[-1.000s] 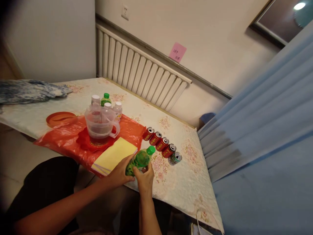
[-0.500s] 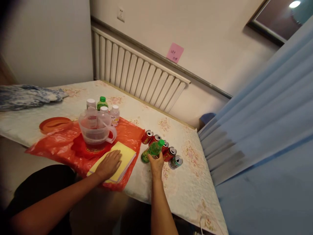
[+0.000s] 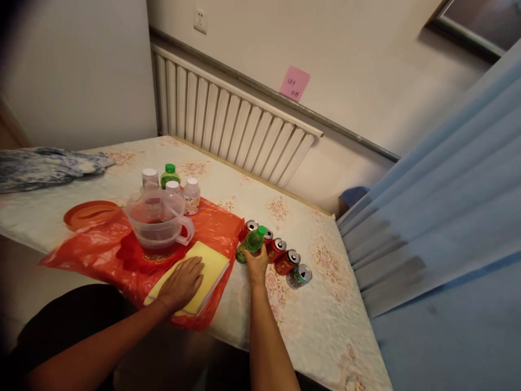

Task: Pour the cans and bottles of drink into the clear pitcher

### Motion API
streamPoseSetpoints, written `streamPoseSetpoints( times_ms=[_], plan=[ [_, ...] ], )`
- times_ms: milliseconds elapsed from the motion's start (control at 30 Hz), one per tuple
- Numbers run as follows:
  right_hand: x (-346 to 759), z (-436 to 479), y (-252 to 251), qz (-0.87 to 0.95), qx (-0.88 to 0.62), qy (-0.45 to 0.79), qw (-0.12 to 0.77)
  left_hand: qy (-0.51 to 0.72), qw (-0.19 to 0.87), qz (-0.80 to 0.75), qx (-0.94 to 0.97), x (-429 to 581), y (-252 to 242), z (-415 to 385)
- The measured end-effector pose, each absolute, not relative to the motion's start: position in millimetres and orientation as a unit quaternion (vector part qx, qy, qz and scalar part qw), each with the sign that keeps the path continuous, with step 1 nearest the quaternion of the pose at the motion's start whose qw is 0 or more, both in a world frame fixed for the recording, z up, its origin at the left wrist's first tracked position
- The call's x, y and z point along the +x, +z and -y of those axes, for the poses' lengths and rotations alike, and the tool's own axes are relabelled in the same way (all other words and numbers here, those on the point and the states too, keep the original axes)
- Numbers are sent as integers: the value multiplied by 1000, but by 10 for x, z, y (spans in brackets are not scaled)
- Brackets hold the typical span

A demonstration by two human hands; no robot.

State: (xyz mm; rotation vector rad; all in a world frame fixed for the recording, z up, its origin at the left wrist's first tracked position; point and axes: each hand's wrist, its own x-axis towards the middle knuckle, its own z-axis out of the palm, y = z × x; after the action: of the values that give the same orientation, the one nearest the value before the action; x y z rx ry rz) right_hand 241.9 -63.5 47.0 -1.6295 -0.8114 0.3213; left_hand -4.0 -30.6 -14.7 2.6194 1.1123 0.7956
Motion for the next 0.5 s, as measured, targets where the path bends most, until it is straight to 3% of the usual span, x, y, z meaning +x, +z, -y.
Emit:
streamPoseSetpoints(
  times_ms=[500],
  plan=[
    [2427,621,-288,284,-707,163,627,284,98,-370,879,-50,-173,296]
  ],
)
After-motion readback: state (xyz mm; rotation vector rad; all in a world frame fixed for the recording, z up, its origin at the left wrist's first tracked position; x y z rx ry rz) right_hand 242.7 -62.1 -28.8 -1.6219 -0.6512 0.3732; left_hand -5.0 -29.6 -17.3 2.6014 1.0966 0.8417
